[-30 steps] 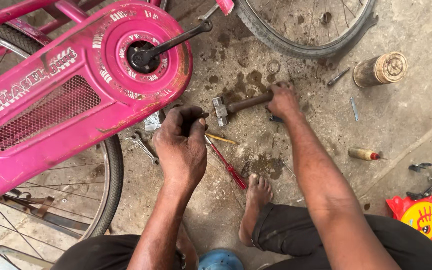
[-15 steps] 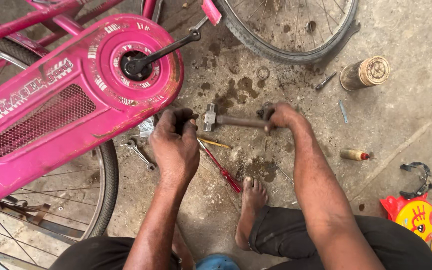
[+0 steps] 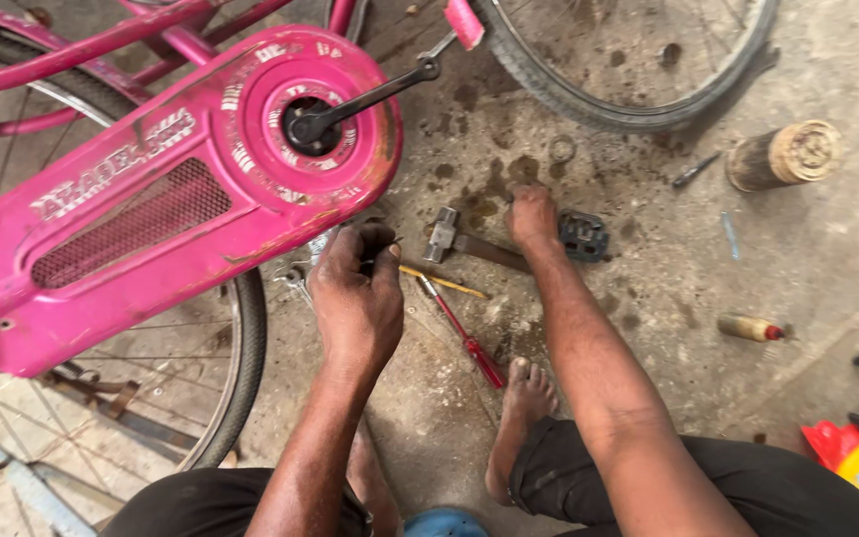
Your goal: The person is repairing a pink bicycle by tightening a bolt on the chain guard using a screwdriver and hammer. They repeatedly adjust the bolt and use tools to secure it in place.
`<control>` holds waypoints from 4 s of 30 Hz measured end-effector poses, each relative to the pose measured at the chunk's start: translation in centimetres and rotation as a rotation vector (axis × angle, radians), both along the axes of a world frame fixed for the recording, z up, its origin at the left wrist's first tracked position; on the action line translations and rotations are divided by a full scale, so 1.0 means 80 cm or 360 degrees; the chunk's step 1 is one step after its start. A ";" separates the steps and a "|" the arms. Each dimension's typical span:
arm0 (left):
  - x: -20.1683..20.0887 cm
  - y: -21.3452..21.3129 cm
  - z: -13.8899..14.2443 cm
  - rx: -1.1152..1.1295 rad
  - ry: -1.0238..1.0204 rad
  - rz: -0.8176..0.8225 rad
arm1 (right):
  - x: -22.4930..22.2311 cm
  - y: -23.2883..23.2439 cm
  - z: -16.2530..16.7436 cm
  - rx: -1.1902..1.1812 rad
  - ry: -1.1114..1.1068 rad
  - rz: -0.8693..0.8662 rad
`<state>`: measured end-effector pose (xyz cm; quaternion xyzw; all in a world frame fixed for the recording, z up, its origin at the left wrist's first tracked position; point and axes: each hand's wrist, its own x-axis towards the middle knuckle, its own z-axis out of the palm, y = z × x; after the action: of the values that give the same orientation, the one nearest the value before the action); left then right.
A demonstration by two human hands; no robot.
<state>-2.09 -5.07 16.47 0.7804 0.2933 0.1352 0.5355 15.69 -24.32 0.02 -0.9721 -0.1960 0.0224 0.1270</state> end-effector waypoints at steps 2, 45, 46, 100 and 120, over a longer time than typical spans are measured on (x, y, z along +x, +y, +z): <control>-0.010 0.008 -0.002 0.0093 -0.0102 0.0009 | 0.000 -0.004 -0.009 -0.0071 0.0136 -0.0139; -0.054 0.049 -0.146 -0.0794 0.0079 0.0187 | -0.204 0.150 0.097 0.2577 0.1459 -0.0495; -0.048 0.049 -0.151 -0.0925 0.0079 0.0269 | -0.197 0.154 0.091 0.2757 0.1392 -0.0537; 0.024 0.056 -0.198 -0.1850 -0.0481 0.0877 | -0.183 0.220 -0.022 0.2569 0.1004 -0.1195; 0.026 0.053 -0.191 -0.1844 -0.0451 0.0919 | -0.180 0.221 -0.011 0.2530 0.1091 -0.1147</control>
<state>-0.01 -0.79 1.16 0.2306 0.4428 0.1950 0.8442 1.29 -6.62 -0.85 -0.5425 0.2072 0.1264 0.8042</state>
